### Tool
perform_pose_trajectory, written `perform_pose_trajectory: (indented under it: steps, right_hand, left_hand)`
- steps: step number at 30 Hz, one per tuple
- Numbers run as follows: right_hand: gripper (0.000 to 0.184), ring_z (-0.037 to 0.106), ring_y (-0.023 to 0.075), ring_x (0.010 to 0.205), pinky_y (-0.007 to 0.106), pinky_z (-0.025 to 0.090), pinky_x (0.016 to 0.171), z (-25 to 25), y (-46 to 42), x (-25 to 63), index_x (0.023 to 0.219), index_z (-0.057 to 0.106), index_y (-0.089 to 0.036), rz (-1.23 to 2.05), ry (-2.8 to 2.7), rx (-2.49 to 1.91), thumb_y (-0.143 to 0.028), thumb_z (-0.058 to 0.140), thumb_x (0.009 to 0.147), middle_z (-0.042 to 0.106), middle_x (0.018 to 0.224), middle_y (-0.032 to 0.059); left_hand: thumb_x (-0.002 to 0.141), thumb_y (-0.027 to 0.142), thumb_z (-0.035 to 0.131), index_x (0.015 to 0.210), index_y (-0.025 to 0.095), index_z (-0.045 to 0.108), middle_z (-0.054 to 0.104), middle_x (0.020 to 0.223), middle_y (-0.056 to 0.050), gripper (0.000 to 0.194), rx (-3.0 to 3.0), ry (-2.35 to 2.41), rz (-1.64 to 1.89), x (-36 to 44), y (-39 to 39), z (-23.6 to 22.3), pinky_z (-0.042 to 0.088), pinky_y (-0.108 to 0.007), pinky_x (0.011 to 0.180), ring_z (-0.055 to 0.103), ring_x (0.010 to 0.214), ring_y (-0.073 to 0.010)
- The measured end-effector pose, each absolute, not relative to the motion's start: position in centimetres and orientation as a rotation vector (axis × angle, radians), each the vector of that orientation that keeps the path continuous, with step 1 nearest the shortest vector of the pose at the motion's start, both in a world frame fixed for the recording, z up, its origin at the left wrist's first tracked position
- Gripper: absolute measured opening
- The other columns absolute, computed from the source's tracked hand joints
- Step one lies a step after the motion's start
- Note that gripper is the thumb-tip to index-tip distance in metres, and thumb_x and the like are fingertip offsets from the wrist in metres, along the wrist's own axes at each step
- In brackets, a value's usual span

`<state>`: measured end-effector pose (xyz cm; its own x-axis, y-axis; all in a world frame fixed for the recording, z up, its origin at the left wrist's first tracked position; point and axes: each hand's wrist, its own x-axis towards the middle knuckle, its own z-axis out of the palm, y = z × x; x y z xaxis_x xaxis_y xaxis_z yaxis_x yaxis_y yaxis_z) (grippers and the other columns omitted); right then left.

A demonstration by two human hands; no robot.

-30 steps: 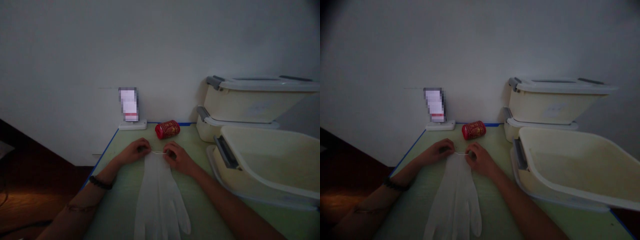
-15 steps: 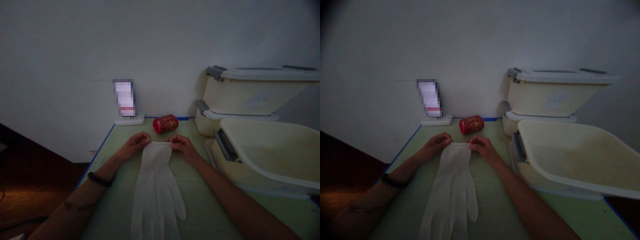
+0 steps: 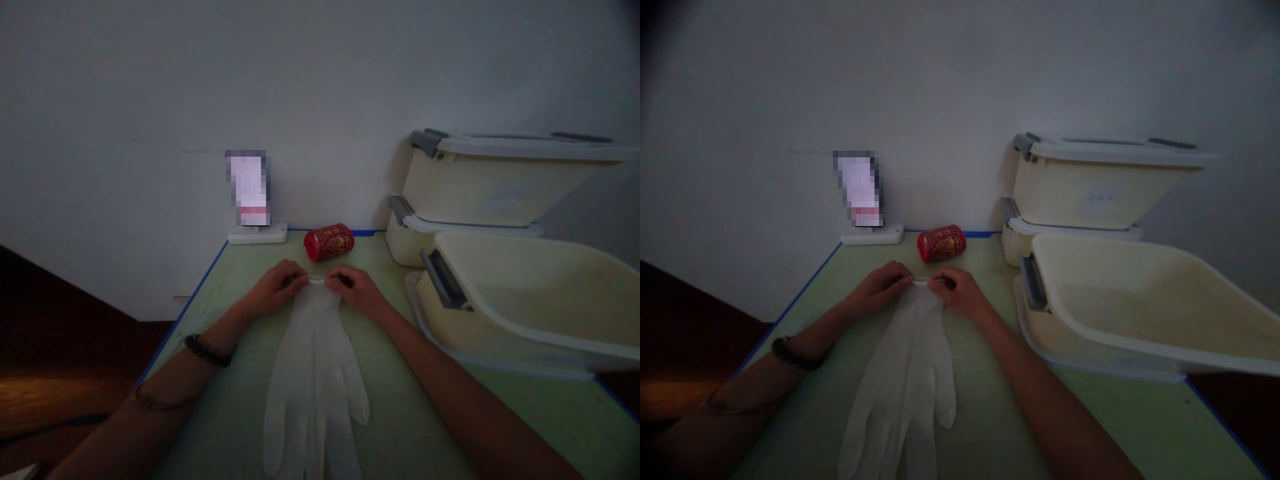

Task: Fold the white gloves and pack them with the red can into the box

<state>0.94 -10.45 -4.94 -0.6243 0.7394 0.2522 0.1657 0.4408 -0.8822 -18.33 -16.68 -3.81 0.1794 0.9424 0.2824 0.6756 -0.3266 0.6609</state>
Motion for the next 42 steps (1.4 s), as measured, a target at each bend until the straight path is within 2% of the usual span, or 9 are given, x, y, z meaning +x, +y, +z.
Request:
perform_pose_trajectory:
  steps: [6, 10, 15, 19, 22, 26, 32, 38, 42]
  right_hand:
    - [0.014, 0.051, 0.0152, 0.079, 0.029, 0.041, 0.074, -5.6, -9.7, 0.0, 0.082, 0.057, -0.015, 0.808, -2.083, -0.854, -0.025, 0.047, 0.081, 0.052, 0.087, 0.0056]
    - [0.013, 0.051, 0.0182, 0.087, 0.033, 0.040, 0.083, -5.7, -9.3, -1.0, 0.082, 0.058, -0.016, 0.668, -2.113, -0.896, -0.022, 0.047, 0.081, 0.050, 0.090, 0.0074]
    - [0.017, 0.050, 0.0198, 0.091, 0.035, 0.041, 0.084, -5.7, -9.4, -1.3, 0.095, 0.054, -0.015, 0.580, -2.075, -0.944, -0.021, 0.046, 0.081, 0.046, 0.098, 0.0091]
    - [0.015, 0.052, 0.0191, 0.086, 0.033, 0.043, 0.077, -5.5, -10.1, -1.1, 0.092, 0.054, -0.017, 0.484, -2.040, -0.989, -0.025, 0.046, 0.082, 0.046, 0.094, 0.0072]
    - [0.014, 0.052, 0.0177, 0.082, 0.031, 0.042, 0.075, -5.4, -10.8, -1.1, 0.087, 0.056, -0.017, 0.338, -2.133, -0.938, -0.024, 0.044, 0.083, 0.050, 0.088, 0.0054]
    - [0.016, 0.049, 0.0211, 0.087, 0.034, 0.037, 0.079, -5.5, -11.2, -1.0, 0.086, 0.060, -0.017, 0.197, -2.318, -0.962, -0.021, 0.046, 0.081, 0.056, 0.086, 0.0061]
    - [0.020, 0.048, 0.0243, 0.090, 0.039, 0.036, 0.079, -5.5, -11.1, -1.2, 0.094, 0.060, -0.018, 0.174, -2.353, -1.162, -0.023, 0.047, 0.080, 0.057, 0.091, 0.0081]
    - [0.032, 0.046, 0.0236, 0.101, 0.039, 0.039, 0.088, -5.8, -12.7, 1.1, 0.110, 0.051, -0.012, 0.364, -2.292, -1.053, -0.030, 0.044, 0.083, 0.048, 0.108, 0.0127]
    - [0.043, 0.042, 0.0268, 0.107, 0.044, 0.037, 0.092, -5.3, -16.8, 4.5, 0.117, 0.045, -0.008, 0.363, -2.379, -1.137, -0.037, 0.041, 0.086, 0.046, 0.113, 0.0162]
  left_hand:
    - [0.083, 0.033, 0.043, 0.095, 0.016, 0.059, 0.059, 0.083, -0.006, 0.026, 2.030, 1.763, 0.917, -18.4, -15.9, -4.7, 0.045, -0.032, 0.070, 0.055, 0.075, -0.0178]
    - [0.081, 0.026, 0.045, 0.104, 0.015, 0.055, 0.058, 0.086, -0.008, 0.027, 2.032, 1.826, 0.926, -18.3, -15.6, -5.3, 0.045, -0.035, 0.075, 0.055, 0.081, -0.0204]
    - [0.078, 0.014, 0.045, 0.104, 0.018, 0.053, 0.051, 0.102, -0.009, 0.027, 2.117, 1.830, 1.043, -18.5, -15.6, -5.4, 0.042, -0.037, 0.086, 0.051, 0.096, -0.0207]
    - [0.079, 0.011, 0.044, 0.088, 0.017, 0.054, 0.050, 0.094, -0.007, 0.015, 2.302, 1.814, 1.159, -17.8, -16.6, -4.6, 0.042, -0.034, 0.084, 0.049, 0.093, -0.0188]
    - [0.079, 0.009, 0.043, 0.083, 0.017, 0.055, 0.053, 0.088, -0.006, 0.015, 2.476, 1.705, 0.982, -17.3, -17.3, -4.2, 0.043, -0.033, 0.080, 0.049, 0.088, -0.0181]
    - [0.080, 0.011, 0.041, 0.096, 0.015, 0.055, 0.056, 0.097, -0.009, 0.021, 2.518, 1.769, 0.724, -17.4, -17.1, -4.6, 0.041, -0.037, 0.083, 0.048, 0.094, -0.0206]
    - [0.086, 0.021, 0.037, 0.115, 0.016, 0.050, 0.054, 0.113, -0.010, 0.032, 2.533, 1.848, 0.533, -18.2, -16.9, -5.3, 0.037, -0.043, 0.090, 0.047, 0.104, -0.0234]
    - [0.087, 0.021, 0.038, 0.118, 0.018, 0.048, 0.044, 0.124, -0.011, 0.033, 2.493, 1.693, 0.658, -18.4, -17.7, -4.8, 0.034, -0.040, 0.098, 0.039, 0.116, -0.0218]
    - [0.087, 0.022, 0.038, 0.123, 0.023, 0.044, 0.041, 0.130, -0.009, 0.036, 2.533, 1.650, 0.674, -18.3, -17.4, -4.5, 0.030, -0.044, 0.101, 0.034, 0.121, -0.0232]
